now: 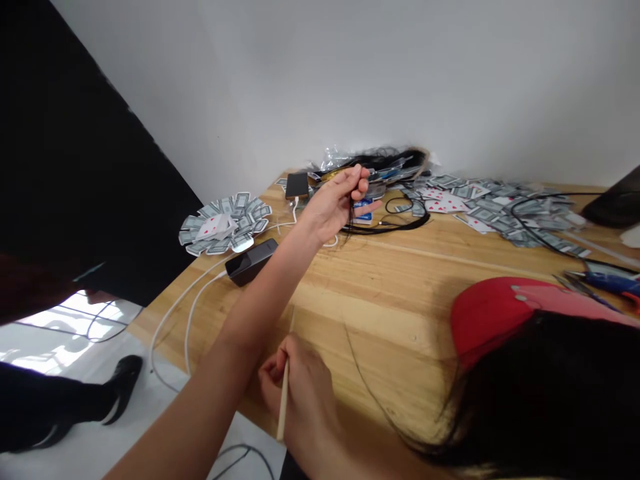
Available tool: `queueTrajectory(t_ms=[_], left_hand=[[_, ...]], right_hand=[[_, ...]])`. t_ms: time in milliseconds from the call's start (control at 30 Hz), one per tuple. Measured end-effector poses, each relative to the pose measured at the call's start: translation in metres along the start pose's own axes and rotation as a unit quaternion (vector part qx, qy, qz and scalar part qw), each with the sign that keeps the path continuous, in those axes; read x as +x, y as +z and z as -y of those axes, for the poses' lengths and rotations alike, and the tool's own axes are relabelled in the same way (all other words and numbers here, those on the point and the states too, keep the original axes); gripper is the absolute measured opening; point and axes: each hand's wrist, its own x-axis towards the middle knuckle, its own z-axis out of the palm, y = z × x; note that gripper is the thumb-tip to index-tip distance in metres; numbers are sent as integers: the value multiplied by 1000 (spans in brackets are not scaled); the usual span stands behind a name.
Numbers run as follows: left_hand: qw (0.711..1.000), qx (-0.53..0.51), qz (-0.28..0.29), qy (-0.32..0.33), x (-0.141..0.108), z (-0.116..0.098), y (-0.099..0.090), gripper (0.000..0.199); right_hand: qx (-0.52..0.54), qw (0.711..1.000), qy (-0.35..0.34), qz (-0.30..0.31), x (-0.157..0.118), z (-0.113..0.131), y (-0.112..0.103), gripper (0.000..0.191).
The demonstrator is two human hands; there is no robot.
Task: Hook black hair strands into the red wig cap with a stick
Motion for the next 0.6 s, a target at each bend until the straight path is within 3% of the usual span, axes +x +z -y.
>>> queueTrajectory(t_ms=[100, 200, 367, 467, 600], left_hand=[[995, 97, 4, 31, 1, 3, -1, 29], [967, 240, 10, 79, 1, 7, -1, 27], [940, 314, -3, 133, -10, 16, 9, 18], [940, 320, 34, 113, -21, 24, 20, 16], [953, 283, 98, 40, -33, 37, 36, 31]], right_hand=[[21, 998, -24, -46, 5, 13, -19, 31], [40, 994, -49, -86, 14, 34, -60, 35], [131, 952, -106, -257, 39, 55, -134, 40], [199, 928, -124, -290, 57, 56, -159, 41], [238, 913, -146, -296, 68, 53, -170, 42]])
